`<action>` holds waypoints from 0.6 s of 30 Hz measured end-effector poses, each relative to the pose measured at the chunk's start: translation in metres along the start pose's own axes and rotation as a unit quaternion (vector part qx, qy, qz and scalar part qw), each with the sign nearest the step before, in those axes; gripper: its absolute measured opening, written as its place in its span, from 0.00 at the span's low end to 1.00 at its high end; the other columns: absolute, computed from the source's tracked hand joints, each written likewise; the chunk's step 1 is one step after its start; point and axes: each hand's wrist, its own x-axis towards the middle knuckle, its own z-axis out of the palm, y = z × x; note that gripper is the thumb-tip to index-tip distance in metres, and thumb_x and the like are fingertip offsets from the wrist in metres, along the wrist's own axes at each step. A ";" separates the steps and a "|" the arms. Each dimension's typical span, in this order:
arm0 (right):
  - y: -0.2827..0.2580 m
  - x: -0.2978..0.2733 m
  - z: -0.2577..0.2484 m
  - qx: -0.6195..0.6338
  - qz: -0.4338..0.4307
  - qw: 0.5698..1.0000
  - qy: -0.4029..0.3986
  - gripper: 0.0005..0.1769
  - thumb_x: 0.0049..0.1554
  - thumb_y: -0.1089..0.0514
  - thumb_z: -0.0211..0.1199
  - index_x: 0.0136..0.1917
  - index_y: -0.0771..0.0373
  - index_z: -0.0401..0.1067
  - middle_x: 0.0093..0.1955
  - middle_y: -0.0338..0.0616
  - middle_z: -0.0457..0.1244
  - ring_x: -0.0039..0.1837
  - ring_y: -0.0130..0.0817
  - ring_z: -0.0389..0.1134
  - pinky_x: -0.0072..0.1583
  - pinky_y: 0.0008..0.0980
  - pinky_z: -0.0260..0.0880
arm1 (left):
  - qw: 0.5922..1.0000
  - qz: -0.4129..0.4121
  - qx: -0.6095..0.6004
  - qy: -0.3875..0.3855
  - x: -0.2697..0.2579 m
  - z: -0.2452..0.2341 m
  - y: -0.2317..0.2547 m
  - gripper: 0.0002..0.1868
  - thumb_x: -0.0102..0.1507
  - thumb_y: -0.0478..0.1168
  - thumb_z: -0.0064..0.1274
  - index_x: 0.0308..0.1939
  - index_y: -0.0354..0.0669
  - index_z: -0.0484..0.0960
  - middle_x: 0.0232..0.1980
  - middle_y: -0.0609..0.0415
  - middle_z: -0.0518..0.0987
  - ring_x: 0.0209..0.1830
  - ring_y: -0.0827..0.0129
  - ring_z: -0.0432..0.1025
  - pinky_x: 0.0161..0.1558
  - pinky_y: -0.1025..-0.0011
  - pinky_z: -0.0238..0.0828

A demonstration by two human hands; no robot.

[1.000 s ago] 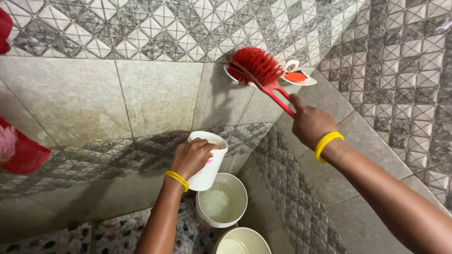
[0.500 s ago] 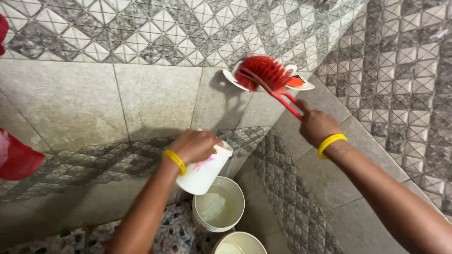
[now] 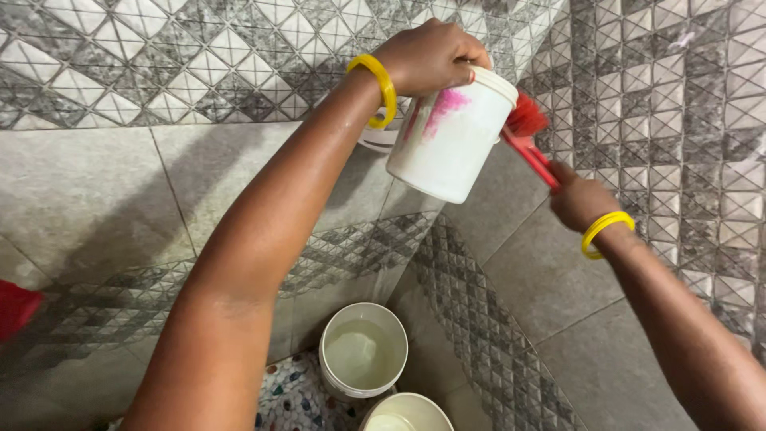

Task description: The person scrubs the wall of a tiled room using a brush, while repeatedly dipping a cup into buckets of water to rinse the wall.

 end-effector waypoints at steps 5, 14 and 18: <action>0.023 0.010 -0.007 -0.062 0.106 0.992 -0.039 0.30 0.61 0.57 0.52 0.77 0.45 0.61 0.56 0.67 0.69 0.58 0.65 0.70 0.60 0.58 0.70 | 0.998 -0.025 0.057 0.014 -0.017 0.010 0.000 0.16 0.63 0.40 0.50 0.52 0.55 0.87 0.46 0.57 0.87 0.43 0.65 0.81 0.49 0.61 0.76; -0.002 0.018 -0.009 -0.055 0.081 0.995 -0.023 0.30 0.61 0.56 0.51 0.76 0.43 0.61 0.59 0.63 0.68 0.60 0.63 0.70 0.61 0.58 0.69 | 0.988 -0.107 -0.036 -0.102 0.024 0.037 -0.060 0.14 0.58 0.37 0.55 0.46 0.51 0.89 0.42 0.55 0.87 0.41 0.70 0.81 0.46 0.68 0.76; -0.011 0.022 -0.014 -0.080 0.113 0.990 -0.030 0.31 0.60 0.56 0.53 0.77 0.42 0.60 0.59 0.65 0.67 0.61 0.63 0.69 0.61 0.57 0.69 | 0.990 -0.106 -0.050 -0.078 0.055 0.044 -0.075 0.14 0.58 0.36 0.55 0.47 0.48 0.89 0.43 0.53 0.87 0.42 0.69 0.80 0.47 0.69 0.75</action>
